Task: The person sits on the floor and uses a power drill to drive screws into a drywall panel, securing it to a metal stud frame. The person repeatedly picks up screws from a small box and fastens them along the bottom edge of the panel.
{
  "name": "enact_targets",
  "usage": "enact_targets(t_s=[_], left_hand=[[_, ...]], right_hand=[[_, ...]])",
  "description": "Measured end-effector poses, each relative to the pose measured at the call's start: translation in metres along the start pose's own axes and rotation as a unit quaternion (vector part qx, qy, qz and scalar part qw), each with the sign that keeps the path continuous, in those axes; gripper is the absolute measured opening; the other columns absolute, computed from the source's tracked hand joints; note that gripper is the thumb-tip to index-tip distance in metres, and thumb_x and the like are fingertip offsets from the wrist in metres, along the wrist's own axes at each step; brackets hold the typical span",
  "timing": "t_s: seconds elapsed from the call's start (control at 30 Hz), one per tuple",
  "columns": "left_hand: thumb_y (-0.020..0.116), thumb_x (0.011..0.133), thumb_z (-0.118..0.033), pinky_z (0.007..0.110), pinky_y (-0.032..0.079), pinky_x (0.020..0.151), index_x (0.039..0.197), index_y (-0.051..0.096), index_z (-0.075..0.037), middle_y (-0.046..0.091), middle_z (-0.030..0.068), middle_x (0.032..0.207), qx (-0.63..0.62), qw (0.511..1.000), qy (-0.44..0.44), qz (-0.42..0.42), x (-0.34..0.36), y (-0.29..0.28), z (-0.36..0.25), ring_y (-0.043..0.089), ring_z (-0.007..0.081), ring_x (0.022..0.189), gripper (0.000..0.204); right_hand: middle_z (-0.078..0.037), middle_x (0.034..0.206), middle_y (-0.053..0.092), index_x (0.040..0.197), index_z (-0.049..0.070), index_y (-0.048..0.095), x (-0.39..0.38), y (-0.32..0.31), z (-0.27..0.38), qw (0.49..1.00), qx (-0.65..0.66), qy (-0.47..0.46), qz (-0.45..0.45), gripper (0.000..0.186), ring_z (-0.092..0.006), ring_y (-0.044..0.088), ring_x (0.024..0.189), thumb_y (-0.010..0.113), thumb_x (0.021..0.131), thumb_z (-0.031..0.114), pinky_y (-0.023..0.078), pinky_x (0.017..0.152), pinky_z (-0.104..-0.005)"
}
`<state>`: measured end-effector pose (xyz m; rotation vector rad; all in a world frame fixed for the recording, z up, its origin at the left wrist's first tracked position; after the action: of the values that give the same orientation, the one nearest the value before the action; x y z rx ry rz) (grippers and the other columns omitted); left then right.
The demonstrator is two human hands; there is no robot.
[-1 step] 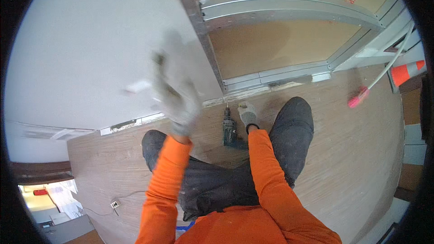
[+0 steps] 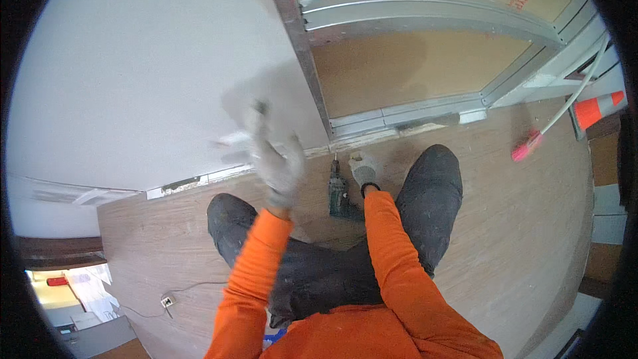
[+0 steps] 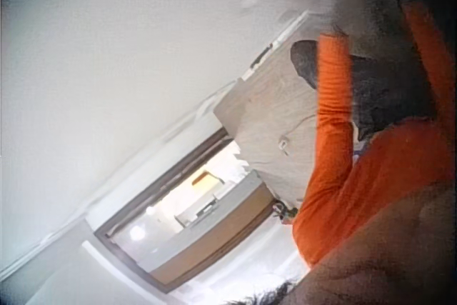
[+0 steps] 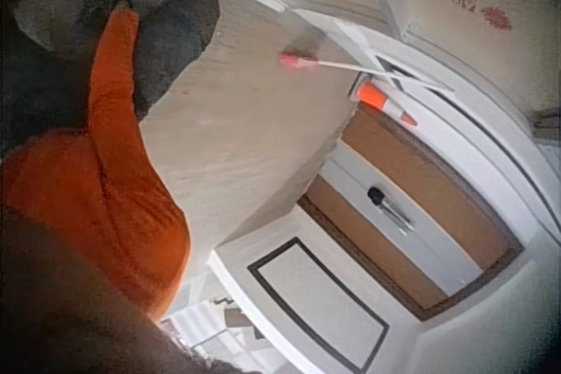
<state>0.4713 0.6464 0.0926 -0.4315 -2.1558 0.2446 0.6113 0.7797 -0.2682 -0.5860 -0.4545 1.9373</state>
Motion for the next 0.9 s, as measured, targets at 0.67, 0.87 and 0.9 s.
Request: enact_targets(t_s=[0.67, 0.87, 0.9], left_hand=[[0.063, 0.099, -0.028, 0.048, 0.044, 0.113, 0.159, 0.039, -0.005, 0.054, 0.0305, 0.15, 0.046, 0.837, -0.494, 0.232, -0.311, 0.036, 0.125, 0.054, 0.046, 0.137, 0.068], [0.061, 0.1, -0.027, 0.047, 0.043, 0.114, 0.158, 0.04, -0.003, 0.054, 0.0306, 0.15, 0.051, 0.82, -0.515, 0.243, -0.305, 0.045, 0.12, 0.054, 0.046, 0.138, 0.067], [0.061, 0.1, -0.026, 0.047, 0.043, 0.114, 0.158, 0.04, -0.002, 0.054, 0.03, 0.151, 0.044, 0.82, -0.517, 0.242, -0.302, 0.046, 0.12, 0.054, 0.0454, 0.138, 0.066]], right_hand=[[-0.016, 0.108, 0.076, 0.104, 0.011, 0.078, 0.063, 0.055, -0.002, 0.988, -0.111, -0.068, 0.085, 0.033, -0.0371, 0.069, 0.108, 0.081, 0.082, 0.036, 0.054, 0.096, -0.0472], [-0.019, 0.115, 0.076, 0.112, 0.01, 0.079, 0.068, 0.047, 0.002, 0.972, -0.204, -0.081, 0.084, 0.042, -0.0367, 0.069, 0.113, 0.083, 0.08, 0.037, 0.054, 0.099, -0.046], [-0.02, 0.116, 0.076, 0.114, 0.01, 0.078, 0.067, 0.044, 0.005, 0.973, -0.197, -0.059, 0.103, 0.043, -0.0372, 0.069, 0.113, 0.083, 0.081, 0.037, 0.054, 0.1, -0.0462]])
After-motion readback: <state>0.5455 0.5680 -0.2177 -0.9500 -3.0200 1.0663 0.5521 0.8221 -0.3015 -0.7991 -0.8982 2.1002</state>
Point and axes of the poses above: each hand's wrist, its own x-axis towards the middle knuckle, its own y-axis out of the palm, z = x × y, the point moved 1 cm from there along x, towards the middle knuckle
